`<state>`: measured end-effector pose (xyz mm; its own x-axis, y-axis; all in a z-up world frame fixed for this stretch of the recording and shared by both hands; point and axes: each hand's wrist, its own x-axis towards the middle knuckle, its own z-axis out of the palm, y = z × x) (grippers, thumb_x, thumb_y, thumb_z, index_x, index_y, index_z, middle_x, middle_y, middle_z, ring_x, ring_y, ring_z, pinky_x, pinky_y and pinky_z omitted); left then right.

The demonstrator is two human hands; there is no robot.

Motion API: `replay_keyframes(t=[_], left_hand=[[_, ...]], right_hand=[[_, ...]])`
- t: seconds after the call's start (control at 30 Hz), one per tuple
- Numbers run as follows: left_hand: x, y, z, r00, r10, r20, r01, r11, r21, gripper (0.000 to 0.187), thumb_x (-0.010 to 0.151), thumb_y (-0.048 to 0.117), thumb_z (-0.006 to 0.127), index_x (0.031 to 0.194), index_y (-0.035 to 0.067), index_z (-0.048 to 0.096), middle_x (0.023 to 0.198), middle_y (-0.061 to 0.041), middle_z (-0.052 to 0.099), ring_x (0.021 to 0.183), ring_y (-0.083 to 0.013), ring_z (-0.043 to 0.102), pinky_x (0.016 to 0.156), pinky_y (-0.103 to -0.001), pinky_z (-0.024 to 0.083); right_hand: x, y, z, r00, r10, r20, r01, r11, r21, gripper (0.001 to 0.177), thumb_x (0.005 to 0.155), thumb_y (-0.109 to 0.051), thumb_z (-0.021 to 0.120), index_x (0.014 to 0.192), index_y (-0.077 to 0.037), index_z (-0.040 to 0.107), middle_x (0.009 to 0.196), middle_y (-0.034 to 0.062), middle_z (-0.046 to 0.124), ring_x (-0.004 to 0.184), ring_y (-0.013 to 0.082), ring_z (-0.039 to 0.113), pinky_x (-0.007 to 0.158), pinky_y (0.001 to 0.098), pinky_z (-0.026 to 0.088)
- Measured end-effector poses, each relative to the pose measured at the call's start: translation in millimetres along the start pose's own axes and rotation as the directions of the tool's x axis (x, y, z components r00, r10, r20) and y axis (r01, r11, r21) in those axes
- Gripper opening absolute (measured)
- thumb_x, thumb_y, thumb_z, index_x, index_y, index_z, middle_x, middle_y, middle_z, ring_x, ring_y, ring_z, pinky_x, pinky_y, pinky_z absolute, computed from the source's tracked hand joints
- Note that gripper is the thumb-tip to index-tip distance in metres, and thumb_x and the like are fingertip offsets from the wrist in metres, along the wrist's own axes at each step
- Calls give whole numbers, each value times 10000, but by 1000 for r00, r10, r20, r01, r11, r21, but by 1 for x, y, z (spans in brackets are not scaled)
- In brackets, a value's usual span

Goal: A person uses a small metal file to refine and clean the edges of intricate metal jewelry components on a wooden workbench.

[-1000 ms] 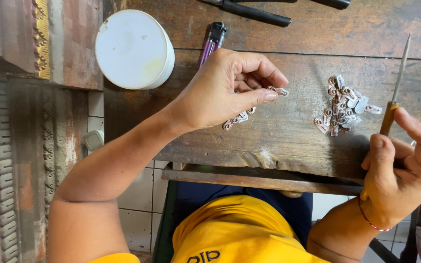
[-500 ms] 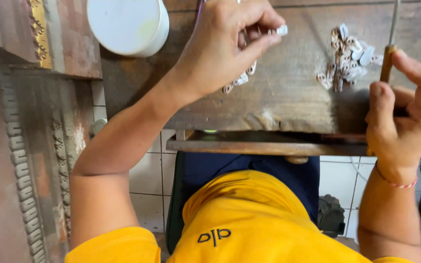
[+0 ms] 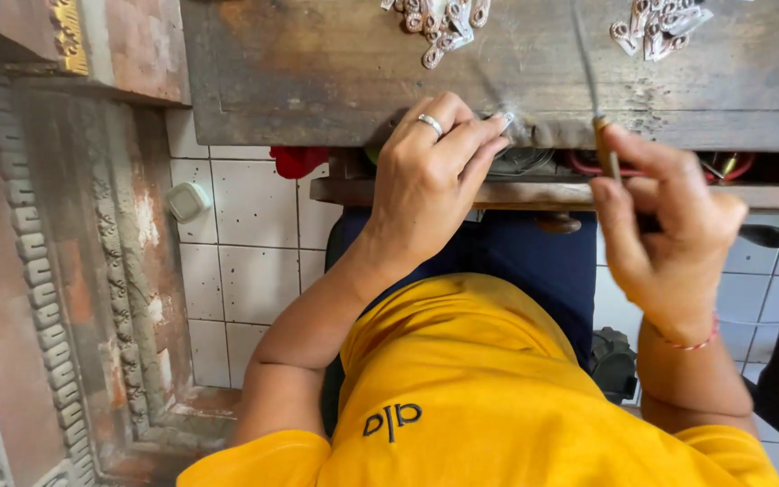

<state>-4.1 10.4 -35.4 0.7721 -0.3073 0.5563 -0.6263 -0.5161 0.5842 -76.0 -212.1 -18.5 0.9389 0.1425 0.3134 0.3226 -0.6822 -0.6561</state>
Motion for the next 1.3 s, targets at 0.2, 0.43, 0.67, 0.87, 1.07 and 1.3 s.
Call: replay_keyframes(t=[0.2, 0.43, 0.67, 0.87, 1.07, 1.3], left_hand=[[1, 1, 4, 1000, -24, 5, 24, 1000, 16, 122, 927, -16, 799, 1026, -31, 730, 860, -96, 605, 800, -276, 573, 749, -391, 525], [0, 3, 0, 996, -83, 19, 82, 997, 11, 152, 965, 56, 779, 1077, 0, 693, 919, -113, 593, 840, -297, 593, 815, -408, 530], [4, 6, -1, 996, -33, 84, 33, 999, 2, 45, 961, -101, 671, 988, -67, 659, 867, -146, 566, 782, -317, 541, 751, -425, 504], [4, 6, 1, 994, -38, 105, 40, 999, -18, 82, 933, -150, 646, 949, -70, 647, 855, -156, 570, 780, -332, 553, 754, -432, 514], [7, 6, 2, 994, -77, 83, 84, 992, -89, 100, 916, -157, 622, 878, -65, 627, 804, -146, 562, 740, -320, 553, 697, -420, 494], [10, 8, 1, 994, -72, 77, 80, 992, -100, 94, 930, -142, 612, 876, -66, 610, 804, -148, 558, 737, -328, 548, 698, -431, 485]], right_hand=[[-18, -14, 29, 993, 108, 45, -106, 994, -40, 325, 1110, -4, 656, 1434, 7, 633, 637, -10, 550, 475, 103, 331, 562, 253, 349], [-27, -1, 42, 994, 34, 102, -11, 975, -221, 340, 1102, -26, 709, 1439, -50, 665, 727, -27, 624, 440, 141, 382, 488, 324, 338], [-37, -2, 38, 996, 26, 84, -4, 966, -257, 349, 1108, 6, 710, 1453, -21, 661, 729, -26, 582, 474, 130, 386, 501, 312, 330], [-50, -6, 26, 992, 14, 122, 28, 943, -331, 369, 1072, -6, 733, 1435, -41, 675, 1085, 48, 805, 470, 136, 444, 495, 308, 373], [-55, -1, 26, 986, -2, 166, 63, 929, -364, 329, 1072, -48, 741, 1398, -79, 708, 927, 2, 746, 463, 125, 459, 486, 307, 374], [-17, 6, 45, 993, -59, 101, 90, 936, -339, 288, 1114, -43, 701, 1401, -20, 715, 1248, 35, 814, 506, 172, 536, 499, 349, 417]])
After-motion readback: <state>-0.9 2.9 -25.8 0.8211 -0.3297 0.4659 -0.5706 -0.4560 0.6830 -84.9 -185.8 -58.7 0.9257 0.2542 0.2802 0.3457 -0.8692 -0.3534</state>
